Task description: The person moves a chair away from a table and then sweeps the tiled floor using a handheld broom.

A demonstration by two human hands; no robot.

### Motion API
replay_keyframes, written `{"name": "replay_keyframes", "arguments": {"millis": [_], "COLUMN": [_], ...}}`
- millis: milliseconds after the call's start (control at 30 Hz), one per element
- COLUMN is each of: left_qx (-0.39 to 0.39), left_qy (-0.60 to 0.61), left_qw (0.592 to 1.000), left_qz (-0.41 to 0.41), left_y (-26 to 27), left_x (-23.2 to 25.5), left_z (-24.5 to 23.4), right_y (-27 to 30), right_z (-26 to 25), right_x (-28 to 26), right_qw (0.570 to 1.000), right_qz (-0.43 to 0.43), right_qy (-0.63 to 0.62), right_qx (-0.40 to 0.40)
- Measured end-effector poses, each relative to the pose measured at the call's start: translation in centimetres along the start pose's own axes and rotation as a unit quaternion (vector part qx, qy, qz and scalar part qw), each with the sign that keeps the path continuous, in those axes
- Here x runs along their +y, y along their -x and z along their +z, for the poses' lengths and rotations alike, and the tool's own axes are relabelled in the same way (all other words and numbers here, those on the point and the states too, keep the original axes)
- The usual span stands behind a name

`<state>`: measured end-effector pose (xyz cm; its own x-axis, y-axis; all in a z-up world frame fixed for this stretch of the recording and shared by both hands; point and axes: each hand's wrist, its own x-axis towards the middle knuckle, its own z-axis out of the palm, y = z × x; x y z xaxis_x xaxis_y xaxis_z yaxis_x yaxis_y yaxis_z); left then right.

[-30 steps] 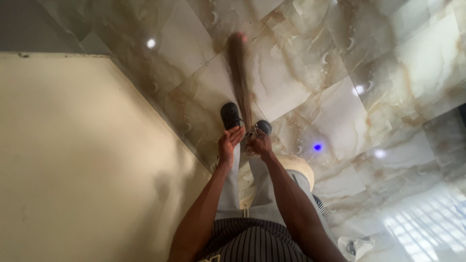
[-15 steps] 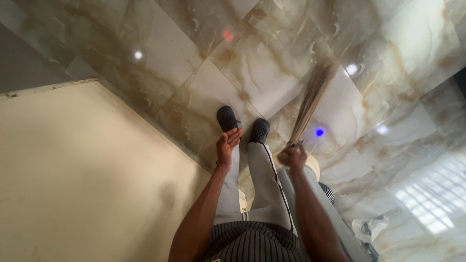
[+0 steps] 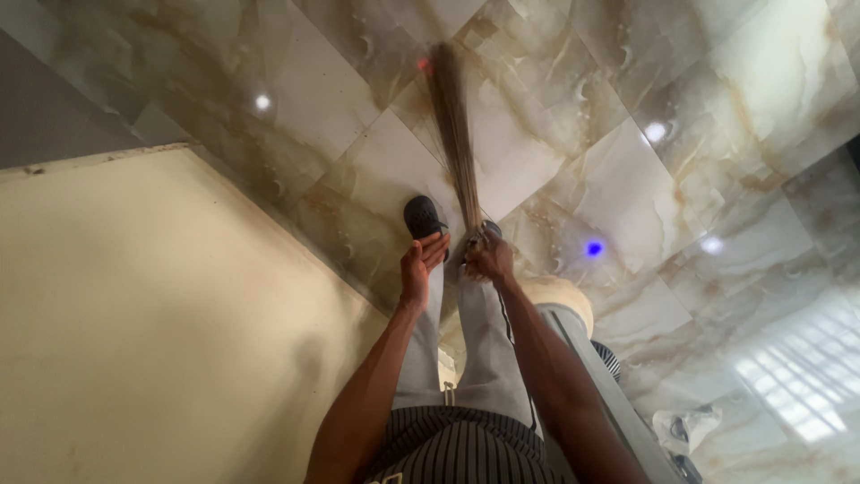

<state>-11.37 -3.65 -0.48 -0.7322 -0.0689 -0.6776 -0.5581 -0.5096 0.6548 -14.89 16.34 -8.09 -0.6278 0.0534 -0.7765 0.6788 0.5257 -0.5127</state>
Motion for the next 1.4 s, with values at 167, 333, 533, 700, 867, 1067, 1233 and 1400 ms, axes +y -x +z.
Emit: {"name": "replay_keyframes", "arguments": {"millis": [167, 333, 533, 700, 867, 1067, 1233, 1400], "left_qx": [0.012, 0.035, 0.048, 0.056, 0.058, 0.058, 0.060, 0.068], "left_qy": [0.023, 0.037, 0.038, 0.049, 0.057, 0.053, 0.052, 0.065], "left_qw": [1.000, 0.999, 0.998, 0.997, 0.997, 0.997, 0.997, 0.996], "left_qz": [0.010, 0.003, 0.005, 0.010, 0.003, 0.015, 0.019, 0.007], "left_y": [-0.3, -0.6, -0.4, -0.1, -0.2, -1.0, -1.1, -1.4], "left_x": [0.0, -0.7, -0.7, -0.5, -0.1, -0.3, -0.2, 0.4], "left_z": [-0.6, -1.6, -2.2, -2.8, -2.9, -2.4, -2.6, -3.1], "right_y": [5.6, 5.7, 1.4, 1.5, 4.9, 5.2, -1.2, -4.2], "right_z": [-0.5, -0.7, 3.5, 4.1, 2.5, -0.1, -0.5, 1.7], "right_x": [-1.5, 0.9, -0.6, -5.5, -4.6, -1.8, -0.6, -5.0], "right_qw": [0.965, 0.941, 0.965, 0.982, 0.935, 0.970, 0.990, 0.996], "right_qz": [0.055, 0.126, 0.138, 0.056, -0.013, 0.115, 0.114, 0.057], "right_qy": [-0.255, -0.314, -0.201, -0.134, -0.333, -0.215, -0.087, 0.060], "right_qx": [-0.025, -0.009, -0.100, -0.122, -0.123, 0.001, 0.012, -0.024]}}
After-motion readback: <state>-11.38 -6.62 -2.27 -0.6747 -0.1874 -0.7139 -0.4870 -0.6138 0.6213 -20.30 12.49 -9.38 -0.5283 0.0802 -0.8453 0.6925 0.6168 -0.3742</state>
